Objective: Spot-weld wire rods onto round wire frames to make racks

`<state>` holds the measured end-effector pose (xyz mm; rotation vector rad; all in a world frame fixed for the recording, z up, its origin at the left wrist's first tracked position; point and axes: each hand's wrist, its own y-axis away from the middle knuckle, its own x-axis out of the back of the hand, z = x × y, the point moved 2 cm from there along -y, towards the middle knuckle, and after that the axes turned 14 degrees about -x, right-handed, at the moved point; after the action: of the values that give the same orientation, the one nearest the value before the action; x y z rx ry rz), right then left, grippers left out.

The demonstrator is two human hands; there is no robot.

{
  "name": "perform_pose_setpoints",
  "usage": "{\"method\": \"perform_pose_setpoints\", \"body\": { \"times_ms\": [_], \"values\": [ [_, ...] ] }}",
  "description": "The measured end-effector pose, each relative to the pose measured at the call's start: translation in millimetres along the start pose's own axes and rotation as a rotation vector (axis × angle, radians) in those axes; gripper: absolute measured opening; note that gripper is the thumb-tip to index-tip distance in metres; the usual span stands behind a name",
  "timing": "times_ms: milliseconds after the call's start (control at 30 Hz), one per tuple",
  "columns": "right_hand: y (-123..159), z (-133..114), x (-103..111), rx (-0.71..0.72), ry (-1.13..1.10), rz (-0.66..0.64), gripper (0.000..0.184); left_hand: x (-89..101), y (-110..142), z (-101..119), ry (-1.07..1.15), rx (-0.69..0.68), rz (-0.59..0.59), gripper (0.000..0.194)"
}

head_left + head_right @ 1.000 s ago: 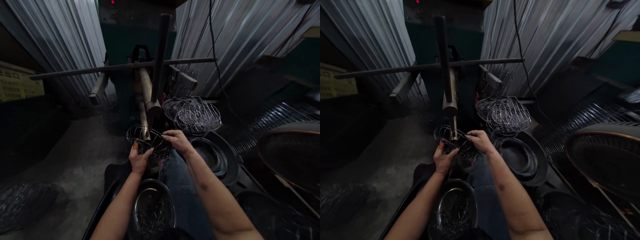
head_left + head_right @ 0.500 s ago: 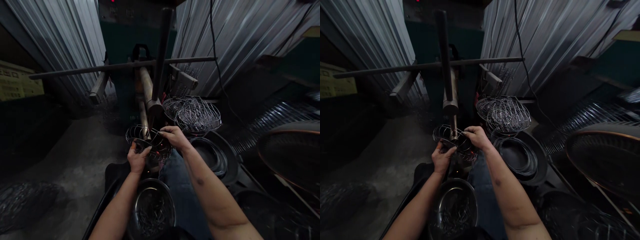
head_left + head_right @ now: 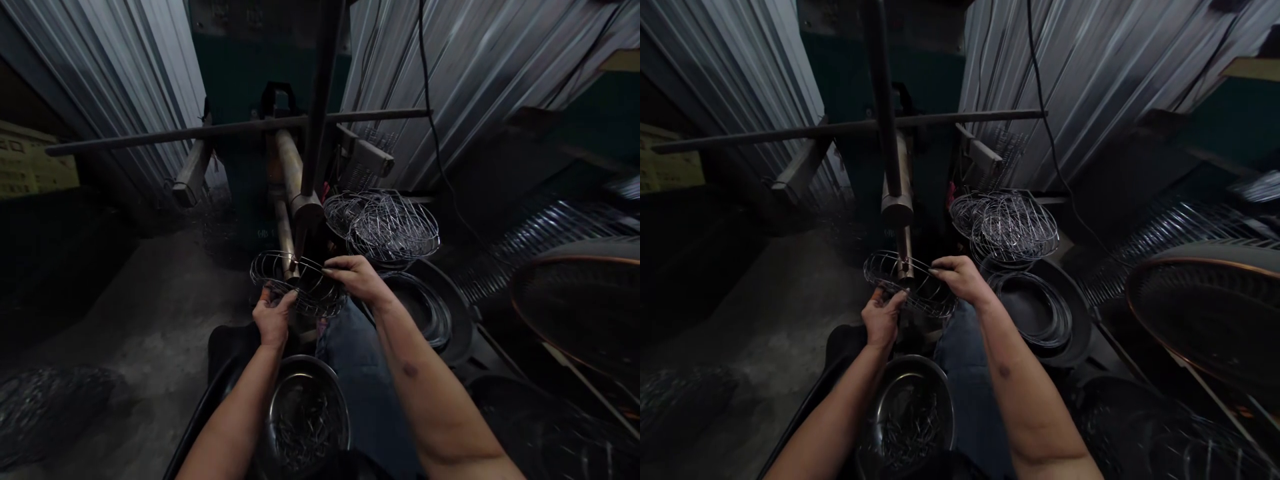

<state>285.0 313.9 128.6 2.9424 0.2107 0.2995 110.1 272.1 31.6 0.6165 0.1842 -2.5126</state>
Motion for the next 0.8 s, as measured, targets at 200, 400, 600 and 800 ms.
{"method": "perform_pose_setpoints", "body": {
  "times_ms": [200, 400, 600, 800],
  "values": [
    [-14, -14, -16, 0.075, 0.108, 0.008, 0.024, -6.9, -3, 0, 0.084, 0.095, 0.098, 0.063],
    [2, -4, 5, -0.068, 0.053, -0.111, 0.032, -6.3, 0, -2, 0.082, 0.159, 0.025, 0.058],
    [-1, -1, 9, -0.062, 0.027, -0.044, 0.030, -0.9, 2, -4, 0.131, 0.218, 0.093, 0.057],
    [-21, -7, -11, -0.006, 0.017, 0.016, 0.024, -1.3, -3, -1, 0.126, 0.248, 0.129, 0.055]
  ]
}}
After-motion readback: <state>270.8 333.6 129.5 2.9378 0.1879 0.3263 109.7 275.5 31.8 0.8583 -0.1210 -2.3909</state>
